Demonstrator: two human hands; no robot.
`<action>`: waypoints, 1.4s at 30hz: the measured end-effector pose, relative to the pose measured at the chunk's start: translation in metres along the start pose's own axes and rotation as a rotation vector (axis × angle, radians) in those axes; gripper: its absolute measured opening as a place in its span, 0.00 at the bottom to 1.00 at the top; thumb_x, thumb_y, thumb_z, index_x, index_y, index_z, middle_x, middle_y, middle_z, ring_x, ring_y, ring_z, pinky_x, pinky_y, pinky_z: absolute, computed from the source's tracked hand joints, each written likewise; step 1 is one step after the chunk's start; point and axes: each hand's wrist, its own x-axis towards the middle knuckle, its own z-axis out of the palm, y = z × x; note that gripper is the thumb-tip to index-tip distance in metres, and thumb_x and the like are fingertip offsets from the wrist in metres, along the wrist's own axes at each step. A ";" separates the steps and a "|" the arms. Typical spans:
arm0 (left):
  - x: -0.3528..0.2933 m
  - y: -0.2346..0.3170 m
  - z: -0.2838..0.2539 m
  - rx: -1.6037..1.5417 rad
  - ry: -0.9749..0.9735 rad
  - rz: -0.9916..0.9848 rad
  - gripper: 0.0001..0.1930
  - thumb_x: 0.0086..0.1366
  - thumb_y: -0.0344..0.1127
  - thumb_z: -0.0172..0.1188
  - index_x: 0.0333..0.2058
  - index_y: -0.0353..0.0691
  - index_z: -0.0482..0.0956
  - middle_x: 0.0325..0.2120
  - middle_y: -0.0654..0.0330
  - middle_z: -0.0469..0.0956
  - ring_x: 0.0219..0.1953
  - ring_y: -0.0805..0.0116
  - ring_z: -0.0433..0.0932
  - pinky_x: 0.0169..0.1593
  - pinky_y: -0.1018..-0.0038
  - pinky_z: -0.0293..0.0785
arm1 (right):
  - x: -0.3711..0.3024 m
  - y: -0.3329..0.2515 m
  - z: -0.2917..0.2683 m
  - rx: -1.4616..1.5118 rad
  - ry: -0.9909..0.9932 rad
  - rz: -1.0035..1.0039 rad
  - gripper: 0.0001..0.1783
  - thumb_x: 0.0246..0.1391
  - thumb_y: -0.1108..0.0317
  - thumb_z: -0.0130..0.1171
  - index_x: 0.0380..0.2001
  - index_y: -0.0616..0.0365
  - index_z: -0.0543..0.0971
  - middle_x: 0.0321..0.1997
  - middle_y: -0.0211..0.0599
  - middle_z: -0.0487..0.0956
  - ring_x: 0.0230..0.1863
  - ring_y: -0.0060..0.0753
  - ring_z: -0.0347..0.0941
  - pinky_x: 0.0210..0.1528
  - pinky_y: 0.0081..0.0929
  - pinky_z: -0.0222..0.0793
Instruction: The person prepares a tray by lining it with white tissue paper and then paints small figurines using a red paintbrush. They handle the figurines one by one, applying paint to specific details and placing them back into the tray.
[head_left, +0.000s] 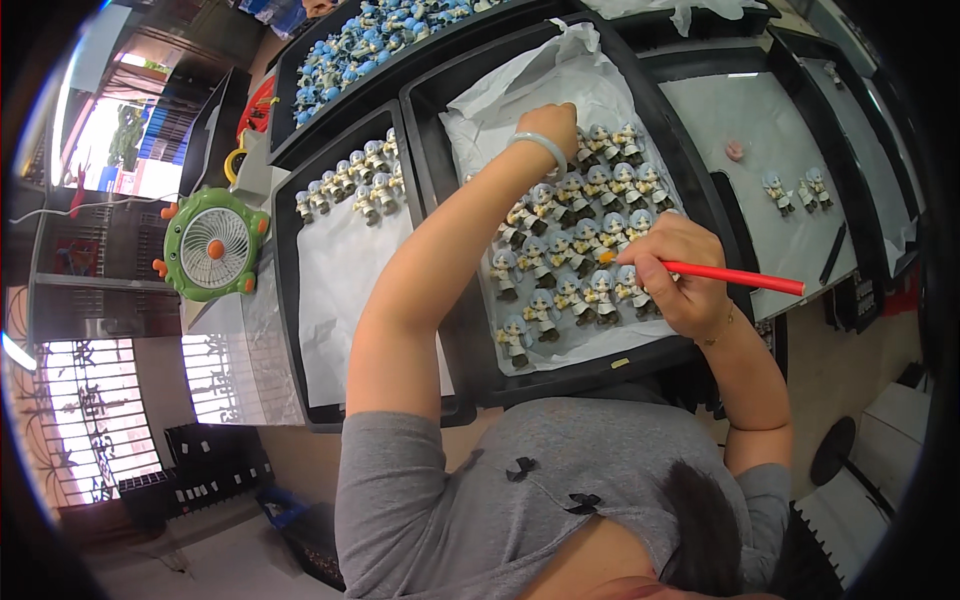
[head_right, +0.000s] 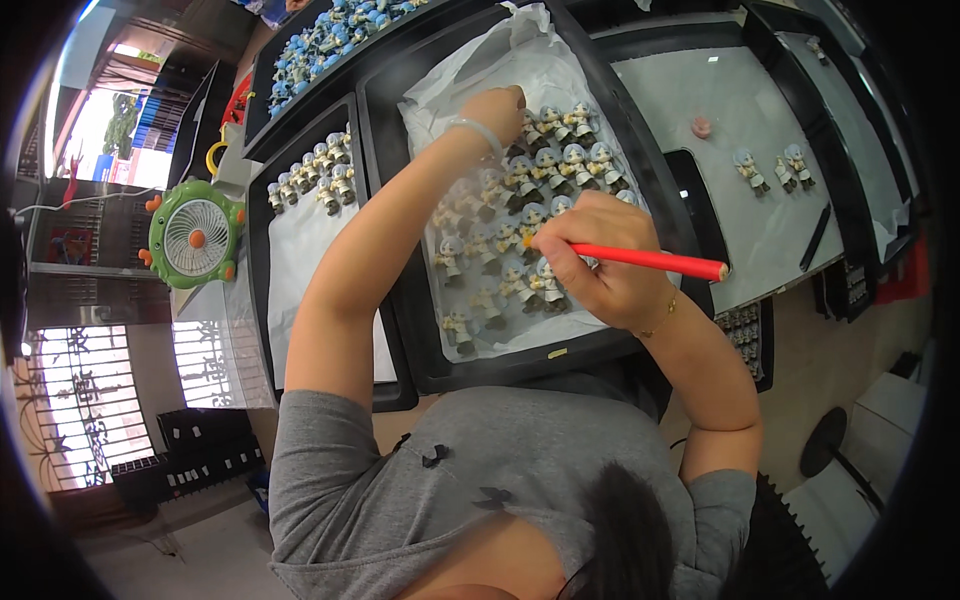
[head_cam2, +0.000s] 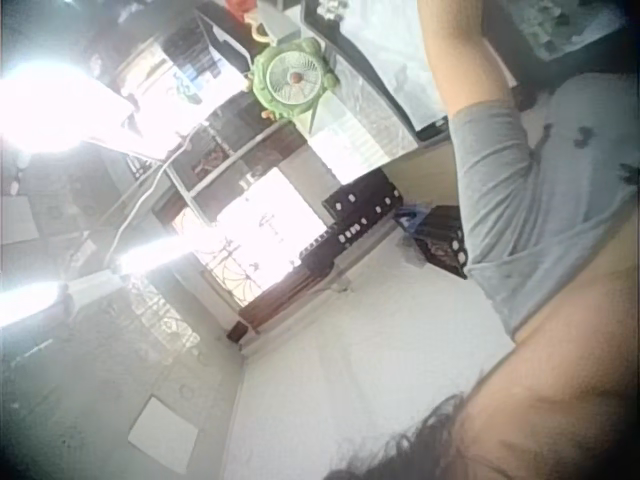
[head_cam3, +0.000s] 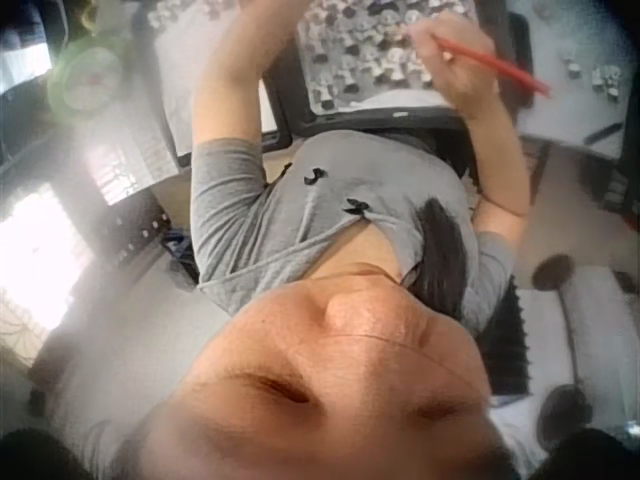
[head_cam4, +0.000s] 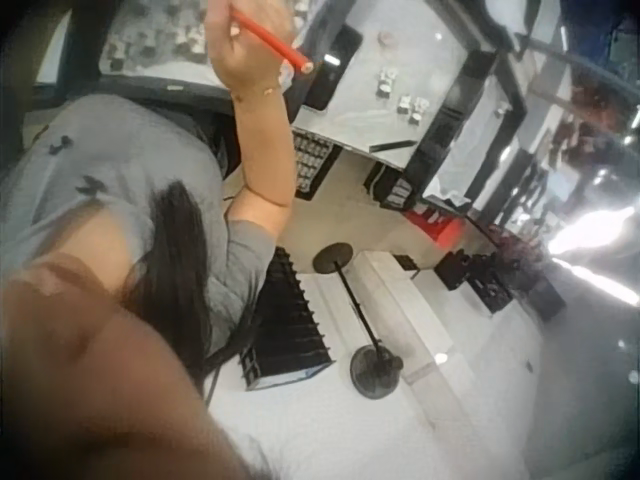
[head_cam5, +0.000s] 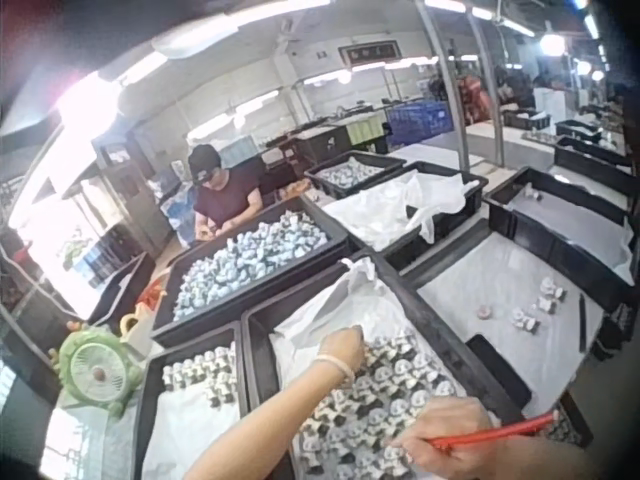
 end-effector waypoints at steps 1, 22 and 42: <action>-0.006 0.005 0.000 -0.001 0.042 0.008 0.20 0.52 0.48 0.55 0.39 0.41 0.74 0.35 0.52 0.76 0.43 0.55 0.73 0.48 0.64 0.65 | 0.000 0.000 -0.001 -0.009 -0.008 -0.012 0.04 0.45 0.73 0.54 0.20 0.61 0.75 0.17 0.34 0.72 0.18 0.31 0.63 0.21 0.24 0.58; -0.053 0.021 -0.039 -0.402 0.664 0.240 0.15 0.54 0.25 0.52 0.43 0.39 0.72 0.35 0.52 0.73 0.35 0.59 0.74 0.41 0.72 0.69 | 0.000 -0.006 -0.008 -0.067 -0.019 -0.054 0.05 0.44 0.72 0.55 0.19 0.59 0.74 0.17 0.33 0.72 0.17 0.32 0.62 0.20 0.25 0.58; -0.189 0.030 -0.043 -1.945 -0.437 0.303 0.39 0.39 0.25 0.54 0.55 0.48 0.55 0.56 0.48 0.54 0.51 0.60 0.65 0.59 0.62 0.56 | 0.003 -0.009 -0.015 -0.054 0.059 0.035 0.06 0.43 0.74 0.50 0.19 0.63 0.75 0.16 0.34 0.71 0.16 0.31 0.61 0.20 0.25 0.57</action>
